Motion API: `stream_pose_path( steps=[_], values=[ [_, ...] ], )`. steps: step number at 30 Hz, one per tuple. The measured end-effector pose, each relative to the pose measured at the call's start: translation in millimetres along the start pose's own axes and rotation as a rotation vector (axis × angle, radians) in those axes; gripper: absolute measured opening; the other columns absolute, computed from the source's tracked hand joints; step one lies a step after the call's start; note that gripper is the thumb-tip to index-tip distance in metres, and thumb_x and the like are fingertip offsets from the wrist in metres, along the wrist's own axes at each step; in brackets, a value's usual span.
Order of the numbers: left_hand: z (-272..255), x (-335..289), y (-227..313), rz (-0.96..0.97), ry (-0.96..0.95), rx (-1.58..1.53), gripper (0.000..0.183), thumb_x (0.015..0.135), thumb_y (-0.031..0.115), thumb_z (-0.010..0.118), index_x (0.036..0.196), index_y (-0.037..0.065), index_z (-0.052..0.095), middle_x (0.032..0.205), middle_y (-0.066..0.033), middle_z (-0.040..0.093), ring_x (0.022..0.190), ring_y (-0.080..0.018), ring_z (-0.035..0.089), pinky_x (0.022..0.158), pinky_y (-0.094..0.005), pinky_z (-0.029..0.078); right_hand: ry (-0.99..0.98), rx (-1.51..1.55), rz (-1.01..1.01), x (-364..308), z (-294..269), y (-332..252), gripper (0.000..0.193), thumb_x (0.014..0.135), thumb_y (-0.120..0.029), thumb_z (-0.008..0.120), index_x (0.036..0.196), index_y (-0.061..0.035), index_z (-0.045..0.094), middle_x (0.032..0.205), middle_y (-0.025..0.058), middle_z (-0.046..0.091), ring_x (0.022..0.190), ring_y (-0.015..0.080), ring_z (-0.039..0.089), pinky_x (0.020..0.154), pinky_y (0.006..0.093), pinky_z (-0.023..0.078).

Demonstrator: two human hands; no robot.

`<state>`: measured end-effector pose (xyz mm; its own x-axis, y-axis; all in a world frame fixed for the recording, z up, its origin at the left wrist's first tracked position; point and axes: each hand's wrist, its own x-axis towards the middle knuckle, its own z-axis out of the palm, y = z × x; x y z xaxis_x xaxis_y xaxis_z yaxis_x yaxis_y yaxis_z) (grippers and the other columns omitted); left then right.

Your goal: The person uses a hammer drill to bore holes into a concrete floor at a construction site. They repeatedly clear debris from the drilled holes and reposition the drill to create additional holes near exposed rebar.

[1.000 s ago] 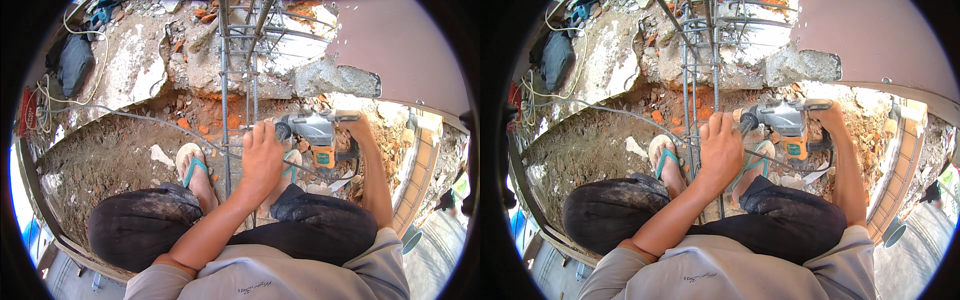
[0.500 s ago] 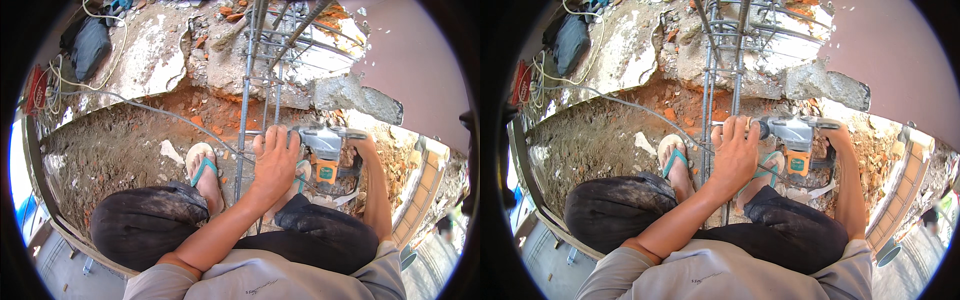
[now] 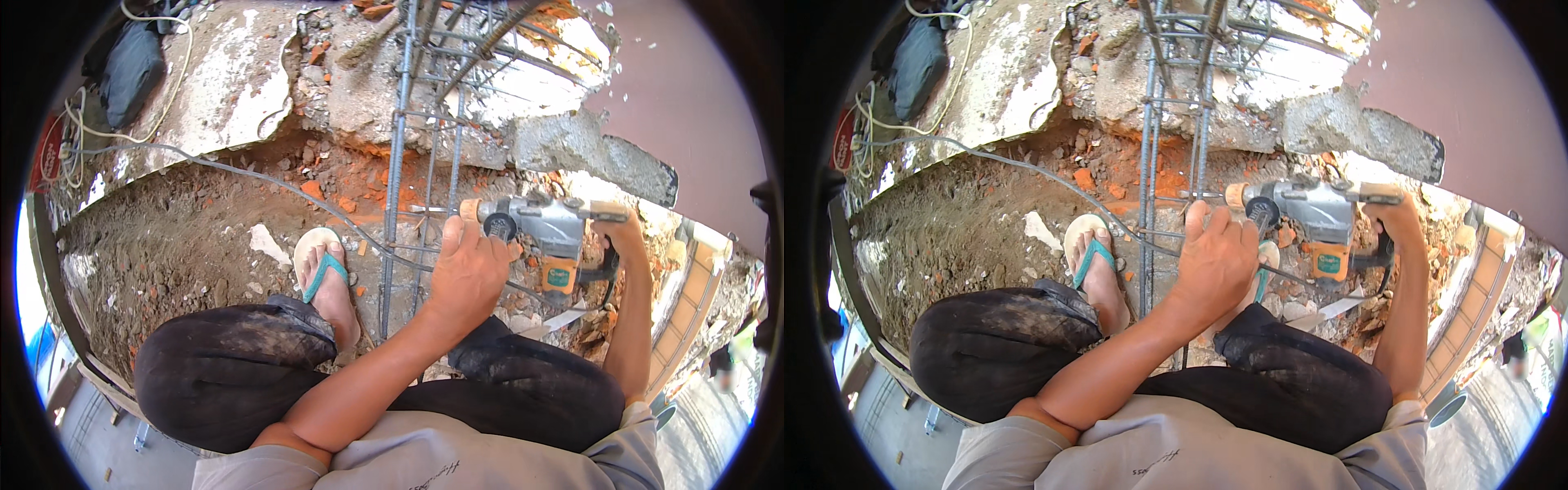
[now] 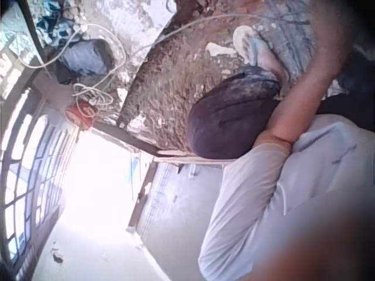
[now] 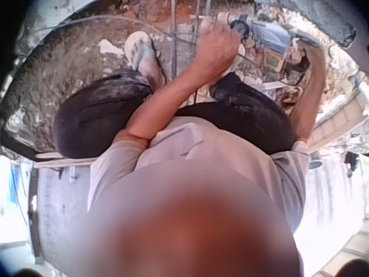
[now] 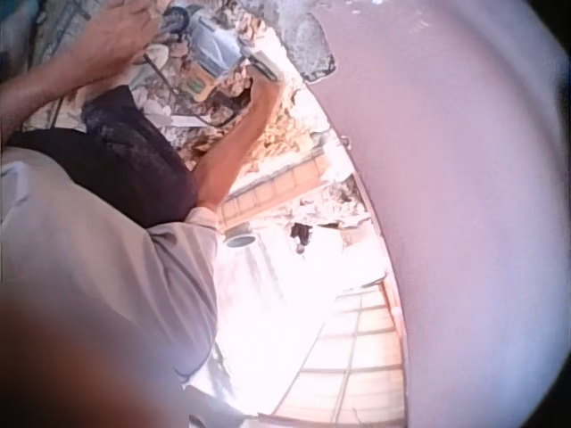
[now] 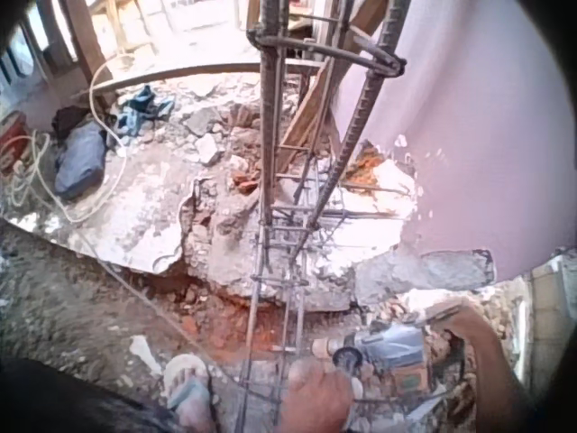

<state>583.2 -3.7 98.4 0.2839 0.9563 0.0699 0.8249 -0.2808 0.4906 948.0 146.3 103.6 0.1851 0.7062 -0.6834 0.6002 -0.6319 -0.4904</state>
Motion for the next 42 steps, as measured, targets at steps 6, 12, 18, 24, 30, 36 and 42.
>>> stream_pose_path(
  steps=[6,12,18,24,30,36,42],
  values=[
    [0.5,-1.7,-15.0,-0.062,0.021,-0.038,0.014,0.087,0.015,0.078,0.093,0.004,0.07,0.085,-0.014,0.072,0.108,-0.0337,0.066,0.118,-0.061,0.038,-0.085,0.015,-0.062,26.5,25.6,-1.7,0.008,0.092,0.002,0.08,0.094,-0.0038,0.075,0.074,-0.0002,0.065,0.056,0.0111,0.057,0.053,0.0314,0.046],
    [-7.0,-7.4,-7.4,-0.036,-0.006,-0.046,0.008,0.085,0.008,0.073,0.092,0.004,0.073,0.089,-0.0162,0.073,0.115,-0.0348,0.065,0.118,-0.0584,0.037,-0.027,-0.01,-0.068,0.7,23.7,-11.3,0.011,0.09,0.004,0.081,0.097,-0.0018,0.076,0.074,0.0003,0.067,0.055,0.0108,0.056,0.051,0.0304,0.045],
    [-1.6,-6.9,-1.6,-0.043,0.05,-0.139,0.01,0.085,0.008,0.073,0.095,0.006,0.073,0.093,-0.0119,0.073,0.117,-0.0339,0.064,0.117,-0.0594,0.036,0.105,0.008,-0.056,-25.2,11.4,-14.9,0.017,0.09,0.006,0.081,0.105,0.0012,0.082,0.079,0.0033,0.074,0.058,0.0096,0.061,0.051,0.0296,0.046],
    [2.0,-9.6,-14.7,-0.08,0.046,-0.094,0.01,0.085,0.008,0.075,0.094,0.007,0.073,0.093,-0.0106,0.072,0.12,-0.0328,0.063,0.119,-0.0612,0.034,0.101,-0.013,-0.012,-11.5,39.1,16.5,0.014,0.091,0.004,0.081,0.104,-0.0004,0.08,0.08,0.0034,0.074,0.06,0.0099,0.062,0.052,0.0297,0.047],
    [1.1,-8.8,-14.0,-0.066,-0.011,-0.065,0.016,0.086,0.01,0.077,0.102,0.005,0.076,0.094,-0.0114,0.073,0.12,-0.0328,0.062,0.117,-0.0614,0.034,0.086,0.167,-0.009,-16.4,46.0,38.9,0.018,0.094,0.005,0.083,0.112,0.002,0.083,0.083,0.0049,0.075,0.059,0.0109,0.061,0.051,0.0307,0.047],
    [1.0,-3.6,-7.6,-0.012,0.084,-0.129,0.036,0.089,0.013,0.082,0.122,0.001,0.083,0.098,-0.0121,0.074,0.121,-0.0341,0.063,0.114,-0.0621,0.036,0.135,0.264,-0.026,-44.1,20.4,45.0,0.022,0.093,0.007,0.08,0.114,0.0023,0.081,0.079,0.0038,0.071,0.059,0.0112,0.06,0.052,0.0302,0.047],
    [3.9,5.3,-17.8,-0.05,0.094,-0.176,0.042,0.089,0.012,0.081,0.129,0.0,0.083,0.103,-0.0138,0.074,0.124,-0.0369,0.062,0.114,-0.0568,0.042,0.19,0.317,-0.066,-49.5,30.1,50.2,0.019,0.091,0.006,0.08,0.109,0.0023,0.079,0.078,0.0041,0.071,0.058,0.0118,0.061,0.052,0.0298,0.045]
  ],
)
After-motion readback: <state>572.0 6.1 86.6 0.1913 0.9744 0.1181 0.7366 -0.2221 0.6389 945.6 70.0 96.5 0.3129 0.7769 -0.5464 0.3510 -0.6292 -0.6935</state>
